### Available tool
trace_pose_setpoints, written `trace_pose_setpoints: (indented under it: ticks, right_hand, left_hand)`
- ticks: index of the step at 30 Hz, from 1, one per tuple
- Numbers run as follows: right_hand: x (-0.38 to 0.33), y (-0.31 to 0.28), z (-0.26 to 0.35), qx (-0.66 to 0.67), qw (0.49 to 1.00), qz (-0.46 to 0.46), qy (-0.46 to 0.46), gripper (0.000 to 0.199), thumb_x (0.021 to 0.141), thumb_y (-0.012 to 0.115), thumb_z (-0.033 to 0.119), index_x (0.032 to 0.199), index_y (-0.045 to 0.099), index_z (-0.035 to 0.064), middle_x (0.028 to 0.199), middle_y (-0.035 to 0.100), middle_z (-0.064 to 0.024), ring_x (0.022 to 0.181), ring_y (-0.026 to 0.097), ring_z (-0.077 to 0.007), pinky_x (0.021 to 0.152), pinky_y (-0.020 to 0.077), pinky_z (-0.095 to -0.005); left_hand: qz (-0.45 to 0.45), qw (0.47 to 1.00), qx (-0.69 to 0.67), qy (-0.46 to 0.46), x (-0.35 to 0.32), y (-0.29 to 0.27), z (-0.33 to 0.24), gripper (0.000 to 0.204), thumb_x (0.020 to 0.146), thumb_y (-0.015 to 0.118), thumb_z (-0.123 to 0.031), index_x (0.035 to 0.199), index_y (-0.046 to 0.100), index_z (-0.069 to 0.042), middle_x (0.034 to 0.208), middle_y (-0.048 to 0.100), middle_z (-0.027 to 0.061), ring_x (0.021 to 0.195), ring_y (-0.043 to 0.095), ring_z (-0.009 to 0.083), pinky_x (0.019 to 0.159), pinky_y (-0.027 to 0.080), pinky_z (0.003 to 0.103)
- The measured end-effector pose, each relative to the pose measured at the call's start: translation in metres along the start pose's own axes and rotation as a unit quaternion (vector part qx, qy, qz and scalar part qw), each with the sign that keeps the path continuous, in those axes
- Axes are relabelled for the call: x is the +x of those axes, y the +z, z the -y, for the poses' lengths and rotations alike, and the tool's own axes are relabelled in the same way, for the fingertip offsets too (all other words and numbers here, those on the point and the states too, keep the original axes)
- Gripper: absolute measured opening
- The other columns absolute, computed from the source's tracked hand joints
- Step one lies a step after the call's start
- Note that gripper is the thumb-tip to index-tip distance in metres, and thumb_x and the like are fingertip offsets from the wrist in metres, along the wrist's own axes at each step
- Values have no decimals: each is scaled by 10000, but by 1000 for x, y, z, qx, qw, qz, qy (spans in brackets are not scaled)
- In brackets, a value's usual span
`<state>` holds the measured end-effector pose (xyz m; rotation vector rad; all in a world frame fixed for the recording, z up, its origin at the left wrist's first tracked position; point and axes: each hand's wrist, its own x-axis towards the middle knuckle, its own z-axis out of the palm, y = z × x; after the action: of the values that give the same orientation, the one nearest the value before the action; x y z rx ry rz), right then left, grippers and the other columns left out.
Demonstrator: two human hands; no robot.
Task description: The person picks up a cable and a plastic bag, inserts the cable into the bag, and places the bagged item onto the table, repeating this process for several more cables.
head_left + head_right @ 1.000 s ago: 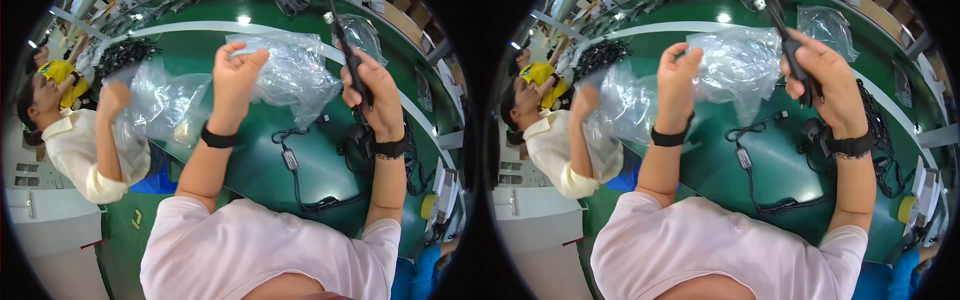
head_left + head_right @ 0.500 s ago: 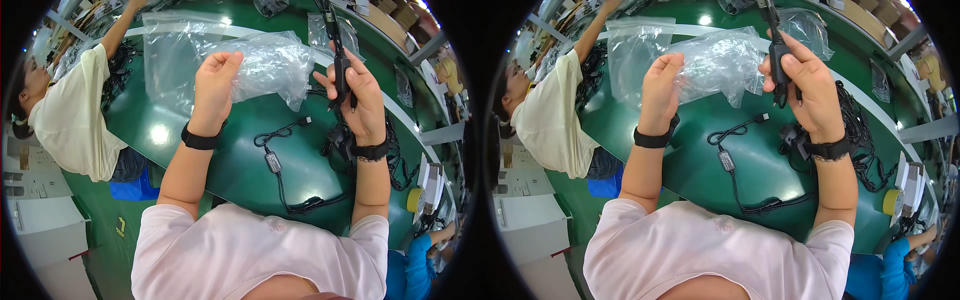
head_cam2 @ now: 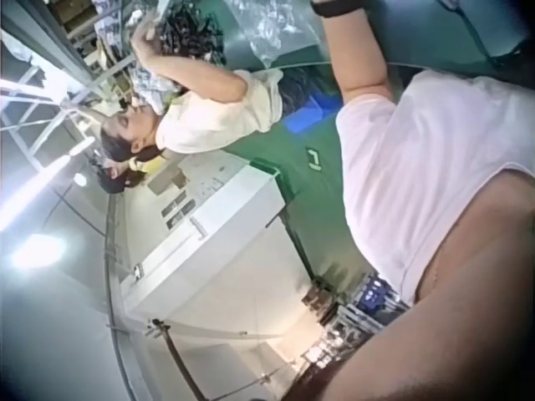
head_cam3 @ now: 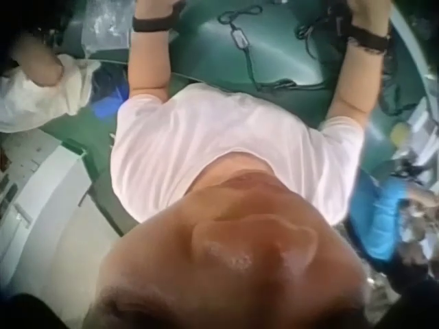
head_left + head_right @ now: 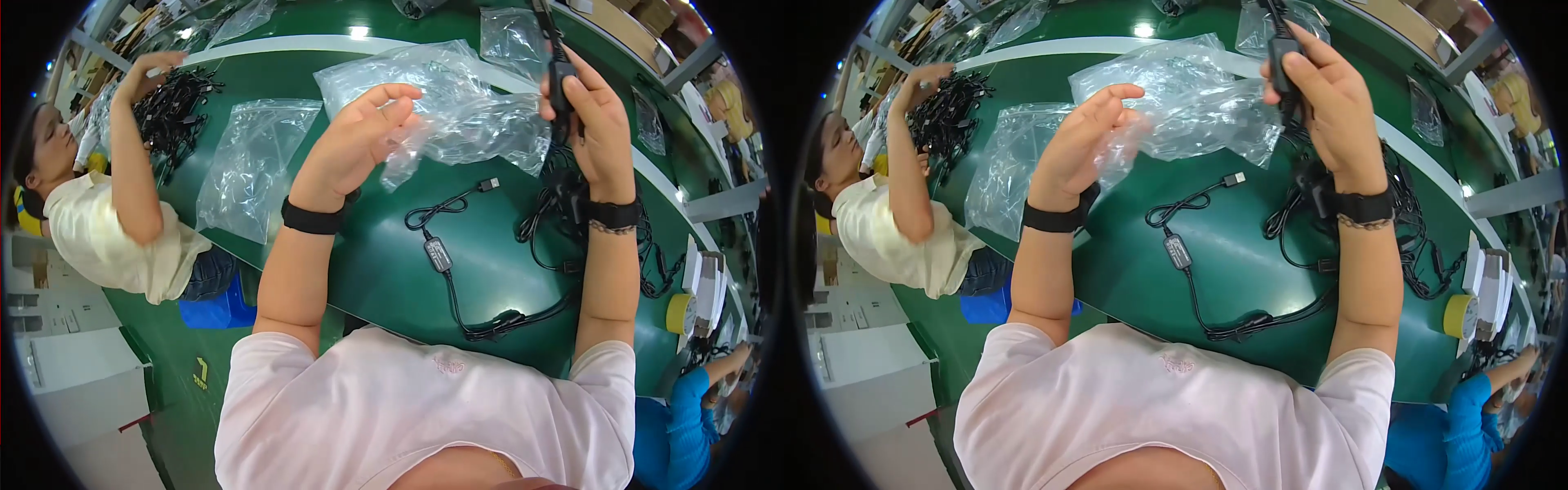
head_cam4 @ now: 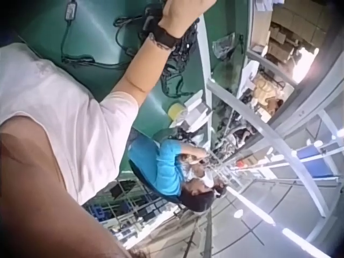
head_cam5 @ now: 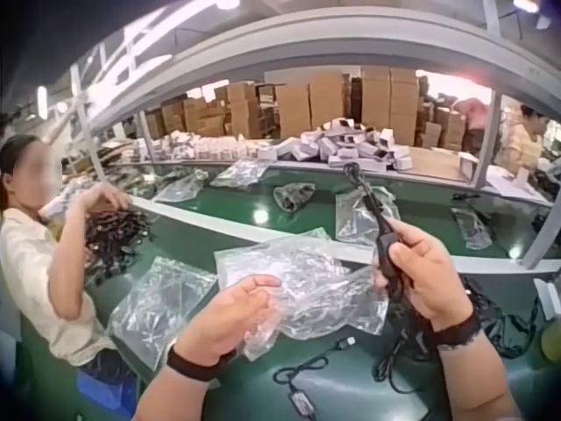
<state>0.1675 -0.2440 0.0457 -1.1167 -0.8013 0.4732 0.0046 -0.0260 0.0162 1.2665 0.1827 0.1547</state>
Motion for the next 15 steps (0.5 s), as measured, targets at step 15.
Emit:
trace_pose_setpoints:
  ticks: [15]
  right_hand:
    - [7,-25,1,-28,999,36,-9,428,896,463,119,1286,374,-32,854,522,-69,686,465,-133,660,392,-226]
  left_hand:
    - [6,998,-52,37,2,-5,6,173,822,574,-48,974,566,36,885,609,100,751,570,143,680,472,243]
